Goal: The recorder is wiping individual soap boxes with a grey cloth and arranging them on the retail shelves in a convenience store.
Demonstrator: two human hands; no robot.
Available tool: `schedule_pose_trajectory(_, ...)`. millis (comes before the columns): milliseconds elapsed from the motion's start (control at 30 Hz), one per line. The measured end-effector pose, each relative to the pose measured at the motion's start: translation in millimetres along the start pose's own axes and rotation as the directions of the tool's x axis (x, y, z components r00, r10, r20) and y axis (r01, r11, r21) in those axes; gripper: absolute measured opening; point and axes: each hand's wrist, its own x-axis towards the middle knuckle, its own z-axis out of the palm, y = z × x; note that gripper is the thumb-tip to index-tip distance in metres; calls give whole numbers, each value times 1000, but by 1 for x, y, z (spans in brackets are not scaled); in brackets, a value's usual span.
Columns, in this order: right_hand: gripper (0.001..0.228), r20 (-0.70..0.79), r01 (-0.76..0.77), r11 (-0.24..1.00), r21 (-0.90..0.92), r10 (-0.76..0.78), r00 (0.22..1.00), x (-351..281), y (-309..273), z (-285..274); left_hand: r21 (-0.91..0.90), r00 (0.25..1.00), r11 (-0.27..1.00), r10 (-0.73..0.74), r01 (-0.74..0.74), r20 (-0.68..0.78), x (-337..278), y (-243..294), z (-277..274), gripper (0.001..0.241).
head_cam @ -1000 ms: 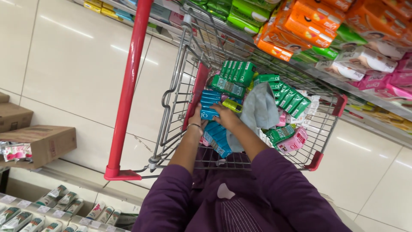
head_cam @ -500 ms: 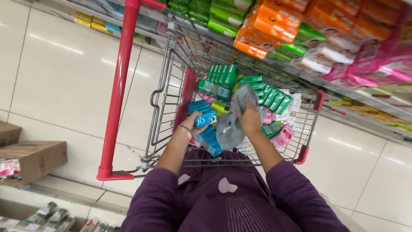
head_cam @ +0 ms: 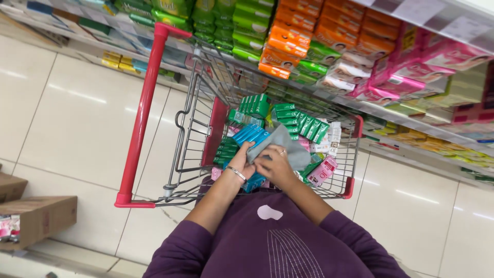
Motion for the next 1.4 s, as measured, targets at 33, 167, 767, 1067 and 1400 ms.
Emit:
schedule_pose_trajectory(33, 20, -8, 2, 1000, -6, -2, 1000, -1, 4, -2, 7, 1000, 1000, 0, 0, 6, -4, 0, 10, 33)
schedule_pose_trajectory(167, 16, -136, -339, 940, 31, 340, 931, -4, 10, -16, -9, 996, 1000, 25, -26, -85, -19, -1, 41, 27)
schedule_pose_trajectory(767, 17, -126, -247, 932, 264, 288, 949, -20, -23, -67, 223, 965, 973, 6, -66, 261, -75, -1, 59, 53)
schedule_pose_trajectory(1067, 29, -33, -648, 575, 500, 760, 649, 15, -22, -92, 492, 955, 866, -66, -89, 289, -121, 10, 87, 57)
schedule_pose_trajectory(1400, 30, 24, 176, 984, -31, -176, 984, 2, -79, -107, 545, 919, 754, 203, -367, 338, -104, 7, 83, 61)
